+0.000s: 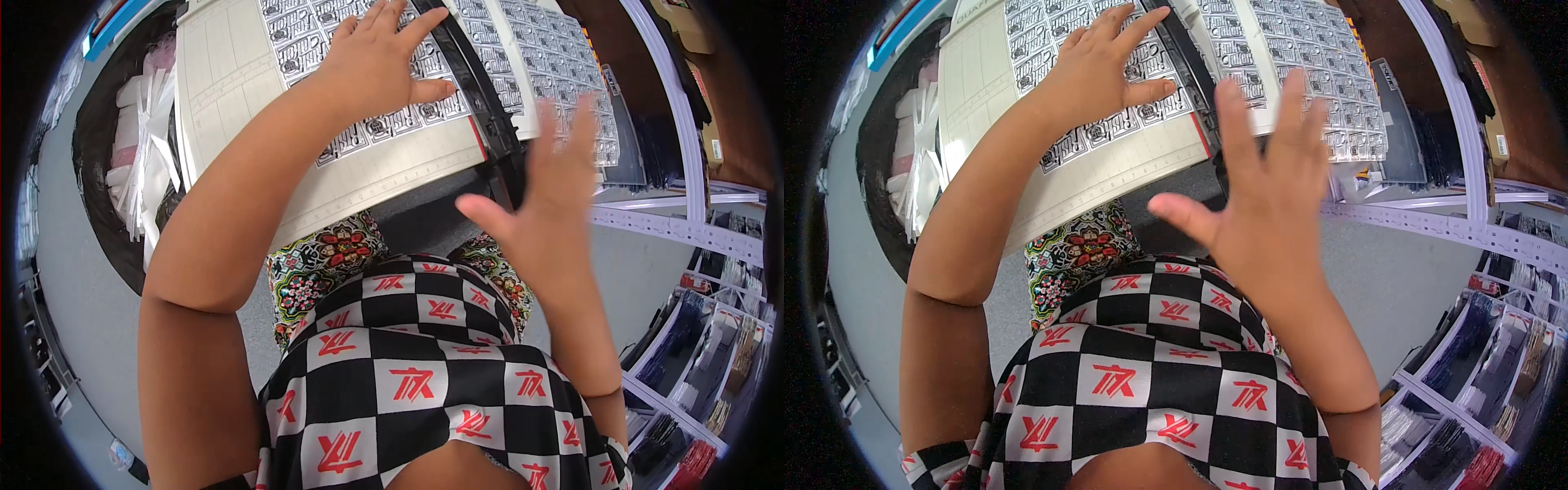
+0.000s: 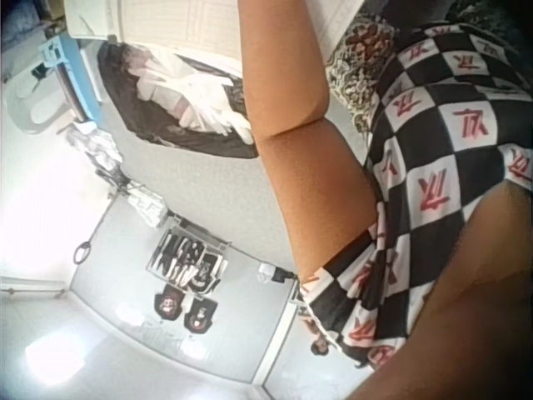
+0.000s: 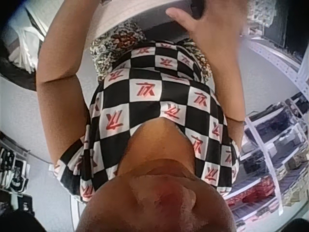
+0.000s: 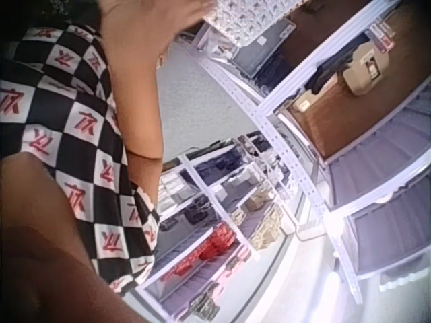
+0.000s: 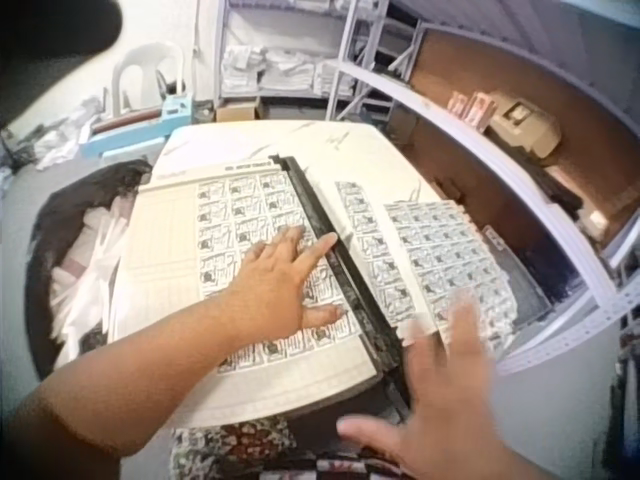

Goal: The person uses a manual paper cutter to slice a sheet of printed stickers into smaller strips. They repeatedly align the sticker sheet on the cutting mat, pull down the cutter's blade to make a cut, and then lift the blade to reposition the sheet for the next cut. The person occasionally picks up the cut strips to inspect them before continuing the cutting process.

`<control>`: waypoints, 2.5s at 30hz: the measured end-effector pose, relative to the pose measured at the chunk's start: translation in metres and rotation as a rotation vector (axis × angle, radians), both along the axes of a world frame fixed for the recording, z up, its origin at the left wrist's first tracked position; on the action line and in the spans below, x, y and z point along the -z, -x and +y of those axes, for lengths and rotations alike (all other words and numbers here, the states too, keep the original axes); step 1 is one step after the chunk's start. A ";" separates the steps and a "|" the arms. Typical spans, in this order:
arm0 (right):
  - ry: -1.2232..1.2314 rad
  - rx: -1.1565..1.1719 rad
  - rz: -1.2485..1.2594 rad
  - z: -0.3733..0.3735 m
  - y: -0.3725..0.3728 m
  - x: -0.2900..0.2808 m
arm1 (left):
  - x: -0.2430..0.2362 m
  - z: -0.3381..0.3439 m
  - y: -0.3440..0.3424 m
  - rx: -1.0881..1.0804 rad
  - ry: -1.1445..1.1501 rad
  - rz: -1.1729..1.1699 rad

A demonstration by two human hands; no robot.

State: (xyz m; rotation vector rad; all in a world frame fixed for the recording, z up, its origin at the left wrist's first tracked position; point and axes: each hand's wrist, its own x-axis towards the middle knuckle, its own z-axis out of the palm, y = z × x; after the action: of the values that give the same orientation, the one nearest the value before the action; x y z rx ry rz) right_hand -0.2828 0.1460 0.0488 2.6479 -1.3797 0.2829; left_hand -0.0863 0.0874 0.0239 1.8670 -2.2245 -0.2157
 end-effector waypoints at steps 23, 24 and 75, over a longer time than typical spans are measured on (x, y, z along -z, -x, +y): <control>-0.512 0.162 -0.071 -0.010 -0.008 -0.087 | 0.039 -0.011 -0.008 -0.055 0.265 0.114; -0.505 0.162 -0.043 -0.013 -0.011 -0.099 | 0.036 -0.011 -0.010 -0.055 0.221 0.095; -0.367 0.131 0.156 -0.016 -0.021 -0.108 | 0.043 -0.052 -0.061 -0.295 0.245 -0.051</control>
State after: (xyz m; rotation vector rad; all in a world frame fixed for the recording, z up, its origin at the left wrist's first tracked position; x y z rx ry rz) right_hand -0.2619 0.1302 0.1568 2.7631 -1.6801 -0.2086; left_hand -0.0253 0.0351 -0.0188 2.0453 -1.8722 0.1492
